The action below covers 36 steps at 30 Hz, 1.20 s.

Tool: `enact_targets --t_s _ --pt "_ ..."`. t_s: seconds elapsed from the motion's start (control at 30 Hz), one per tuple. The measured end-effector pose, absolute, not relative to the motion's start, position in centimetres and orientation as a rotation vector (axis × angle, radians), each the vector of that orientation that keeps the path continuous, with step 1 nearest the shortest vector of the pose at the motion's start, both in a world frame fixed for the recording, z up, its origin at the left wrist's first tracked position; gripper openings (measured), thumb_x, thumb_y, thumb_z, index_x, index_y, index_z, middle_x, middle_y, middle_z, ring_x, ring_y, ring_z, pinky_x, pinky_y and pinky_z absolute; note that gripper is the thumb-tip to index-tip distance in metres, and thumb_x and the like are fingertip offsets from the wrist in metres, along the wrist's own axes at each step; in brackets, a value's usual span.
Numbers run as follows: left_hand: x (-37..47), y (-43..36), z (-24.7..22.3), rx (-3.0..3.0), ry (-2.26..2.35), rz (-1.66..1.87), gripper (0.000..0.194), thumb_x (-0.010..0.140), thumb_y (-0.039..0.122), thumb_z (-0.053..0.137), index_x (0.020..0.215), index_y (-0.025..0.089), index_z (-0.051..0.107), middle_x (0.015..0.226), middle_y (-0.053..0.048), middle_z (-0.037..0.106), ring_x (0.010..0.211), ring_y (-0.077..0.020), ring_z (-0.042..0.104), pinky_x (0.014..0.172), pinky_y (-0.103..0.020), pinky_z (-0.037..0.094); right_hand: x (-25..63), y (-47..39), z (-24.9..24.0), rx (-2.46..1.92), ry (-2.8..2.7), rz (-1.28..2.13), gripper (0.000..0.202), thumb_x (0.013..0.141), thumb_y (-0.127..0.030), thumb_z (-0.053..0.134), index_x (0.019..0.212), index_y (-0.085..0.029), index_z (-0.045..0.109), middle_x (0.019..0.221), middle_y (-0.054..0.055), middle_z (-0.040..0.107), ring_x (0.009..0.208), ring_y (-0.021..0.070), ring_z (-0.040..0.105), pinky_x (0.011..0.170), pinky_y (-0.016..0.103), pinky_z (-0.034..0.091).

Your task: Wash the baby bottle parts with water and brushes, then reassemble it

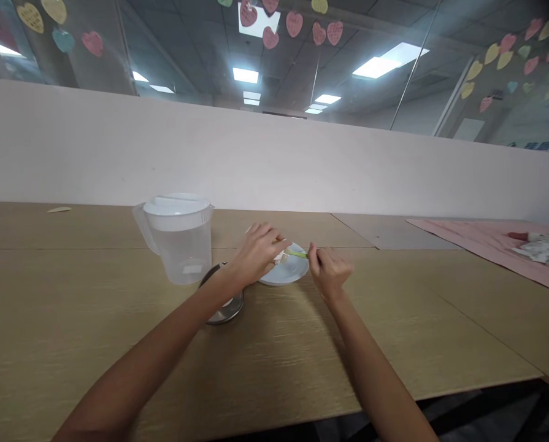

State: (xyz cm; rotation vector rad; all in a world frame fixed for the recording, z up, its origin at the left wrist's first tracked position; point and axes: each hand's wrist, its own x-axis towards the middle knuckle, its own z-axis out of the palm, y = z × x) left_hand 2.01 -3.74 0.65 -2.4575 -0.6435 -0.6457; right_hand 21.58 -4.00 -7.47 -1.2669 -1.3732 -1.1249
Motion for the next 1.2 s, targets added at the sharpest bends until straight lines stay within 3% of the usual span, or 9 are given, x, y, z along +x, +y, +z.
enact_targets --t_s 0.17,0.53,0.8,1.07,1.2 --pt "0.8 -3.3 1.8 -2.421 -0.671 -0.708 0.035 0.069 0.013 0.061 0.104 0.019 0.059 0.100 -0.006 0.059 0.093 -0.0222 0.044 0.076 -0.034 0.033 23.9 -3.8 -7.2 -1.323 -1.245 -1.150 0.043 0.085 -0.024 0.044 0.043 -0.017 0.035 0.042 -0.002 0.039 0.043 0.0088 0.030 0.048 0.027 0.017" --pt "1.9 -4.4 1.1 -2.491 -0.655 -0.612 0.035 0.068 0.014 0.063 0.102 0.019 0.059 0.098 -0.006 0.057 0.090 -0.0212 0.045 0.075 -0.033 0.035 20.6 -3.9 -7.7 -1.282 -1.334 -1.001 0.041 0.085 -0.024 0.044 0.044 -0.018 0.040 0.044 -0.001 0.041 0.045 0.0085 0.033 0.049 0.026 0.021" --pt "0.3 -3.8 2.3 -2.428 -0.670 -0.657 0.033 0.069 0.013 0.062 0.101 0.018 0.059 0.098 -0.007 0.057 0.092 -0.0225 0.044 0.074 -0.033 0.035 23.9 -3.3 -7.7 -1.296 -1.196 -1.002 0.041 0.081 -0.021 0.042 0.041 -0.018 0.033 0.040 -0.003 0.034 0.041 0.0081 0.027 0.046 0.025 0.018" --pt "2.6 -4.7 0.2 -2.484 -0.592 -0.566 0.021 0.075 0.017 0.059 0.096 0.019 0.059 0.089 -0.006 0.057 0.087 -0.0202 0.046 0.068 -0.031 0.033 21.3 -3.5 -8.1 -1.222 -1.378 -0.966 0.038 0.081 -0.020 0.044 0.044 -0.018 0.039 0.044 -0.001 0.043 0.045 0.0088 0.035 0.049 0.025 0.022" --pt "2.3 -4.4 0.6 -2.488 -0.589 -0.585 0.032 0.070 0.015 0.063 0.101 0.021 0.059 0.099 -0.006 0.057 0.091 -0.0216 0.046 0.071 -0.032 0.033 23.5 -3.1 -8.1 -1.220 -1.351 -0.963 0.039 0.081 -0.020 0.043 0.043 -0.018 0.036 0.041 -0.002 0.039 0.044 0.0089 0.032 0.049 0.025 0.022"
